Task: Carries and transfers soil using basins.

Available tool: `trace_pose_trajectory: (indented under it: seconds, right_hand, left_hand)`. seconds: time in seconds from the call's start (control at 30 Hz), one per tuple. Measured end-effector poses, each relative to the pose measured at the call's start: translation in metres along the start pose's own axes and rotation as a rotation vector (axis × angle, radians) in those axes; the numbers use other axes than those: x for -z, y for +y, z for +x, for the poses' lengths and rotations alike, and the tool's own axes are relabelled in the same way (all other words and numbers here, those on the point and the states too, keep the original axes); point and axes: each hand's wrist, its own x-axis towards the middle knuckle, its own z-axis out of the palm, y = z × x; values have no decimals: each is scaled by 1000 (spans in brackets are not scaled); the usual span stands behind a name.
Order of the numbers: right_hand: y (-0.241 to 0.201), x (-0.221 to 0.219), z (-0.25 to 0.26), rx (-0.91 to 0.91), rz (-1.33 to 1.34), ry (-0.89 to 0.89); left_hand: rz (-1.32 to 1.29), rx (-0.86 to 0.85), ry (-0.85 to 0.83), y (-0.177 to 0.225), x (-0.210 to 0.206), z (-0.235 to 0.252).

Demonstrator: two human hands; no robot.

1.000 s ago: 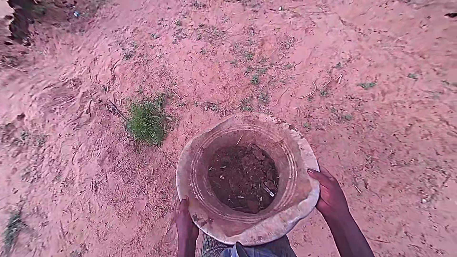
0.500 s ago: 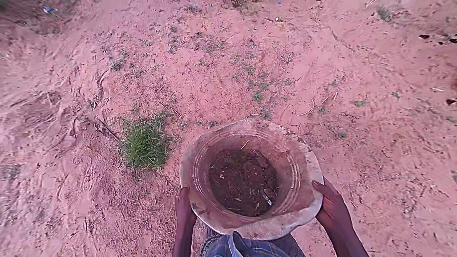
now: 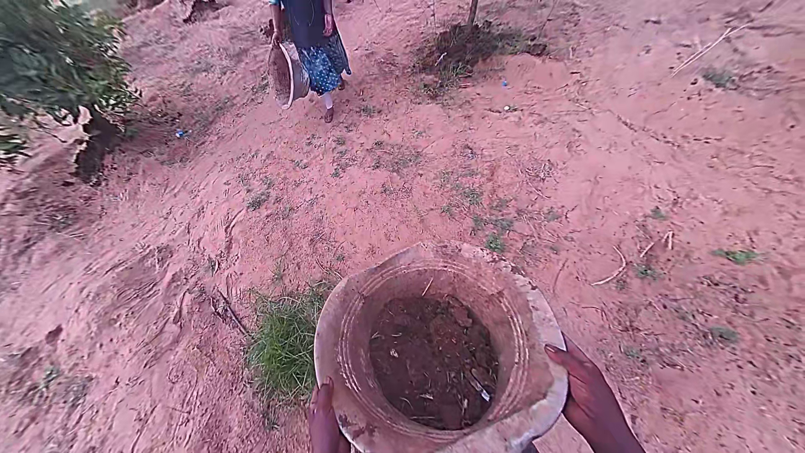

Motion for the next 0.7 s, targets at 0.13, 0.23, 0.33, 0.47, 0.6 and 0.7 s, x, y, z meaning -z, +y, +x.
trace_pose_trajectory:
  seconds: [0.13,0.23,0.33,0.47,0.6,0.7]
  right_hand:
    - [-30,-53,42,5,-15,-35]
    - [-50,-103,72,11,-65,-56]
    - [-58,-146,102,31,-114,-61]
    - [-57,-216,138,28,-132,65]
    - [-78,-281,148,39,-139,96]
    - [-87,-333,153,45,-85,146]
  left_hand:
    - [-46,0,-37,20,-36,36]
    - [-64,43,-14,37,-62,72]
    - [-84,87,12,53,-92,114]
    - [-68,169,7,103,-144,189]
    - [-32,188,-72,166,-182,251]
    - [-3,168,-126,209,-205,296]
